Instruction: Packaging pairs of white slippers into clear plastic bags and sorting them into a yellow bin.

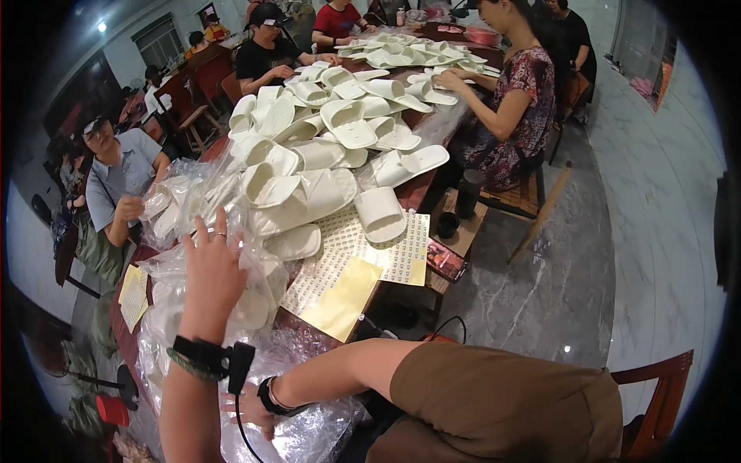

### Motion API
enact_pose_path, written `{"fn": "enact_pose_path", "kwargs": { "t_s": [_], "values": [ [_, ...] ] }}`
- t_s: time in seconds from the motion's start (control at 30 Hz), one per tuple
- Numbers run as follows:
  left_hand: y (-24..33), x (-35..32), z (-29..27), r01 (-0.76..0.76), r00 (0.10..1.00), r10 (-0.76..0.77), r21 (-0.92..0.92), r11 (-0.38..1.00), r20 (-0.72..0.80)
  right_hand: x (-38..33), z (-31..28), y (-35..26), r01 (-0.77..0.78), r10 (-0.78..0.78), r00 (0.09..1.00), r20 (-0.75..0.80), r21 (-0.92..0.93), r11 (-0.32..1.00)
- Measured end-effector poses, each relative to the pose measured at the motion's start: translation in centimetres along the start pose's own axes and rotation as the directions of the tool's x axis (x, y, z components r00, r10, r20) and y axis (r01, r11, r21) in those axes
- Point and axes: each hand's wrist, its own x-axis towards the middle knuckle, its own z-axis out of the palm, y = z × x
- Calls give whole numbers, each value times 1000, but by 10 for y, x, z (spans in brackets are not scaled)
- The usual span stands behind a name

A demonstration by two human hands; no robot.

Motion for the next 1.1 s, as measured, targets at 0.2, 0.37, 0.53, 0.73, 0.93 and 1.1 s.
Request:
{"fn": "enact_pose_path", "kwargs": {
  "t_s": [0.2, 0.37, 0.53, 0.73, 0.93, 1.1],
  "values": [
    [18, -36, -35, 297, 952, -179, -598, 744, 250, 1, -2, -2, 17, -26, 999, 42, 185, 983],
    [-40, -141, -40, 72, 996, -89, -753, 654, 18, 16, -17, -27, 93, -97, 995, 25, 119, 989],
    [-67, -252, -26, 536, 689, -717, -592, 602, -106, -11, 1, 22, 77, -66, 992, -103, 110, 991],
    [-25, -505, 43, 990, -127, -907, 2, -138, 402, -12, -39, -24, 7, -1, 997, 81, -74, 997],
    [34, -551, 58, 874, -423, -682, 69, -482, 597, -11, -37, -19, 36, -27, 993, 118, -73, 997],
    [65, -509, 32, 114, -222, -540, -528, -842, 812, -18, -44, -12, 162, -144, 975, 172, -96, 982]
  ]
}}
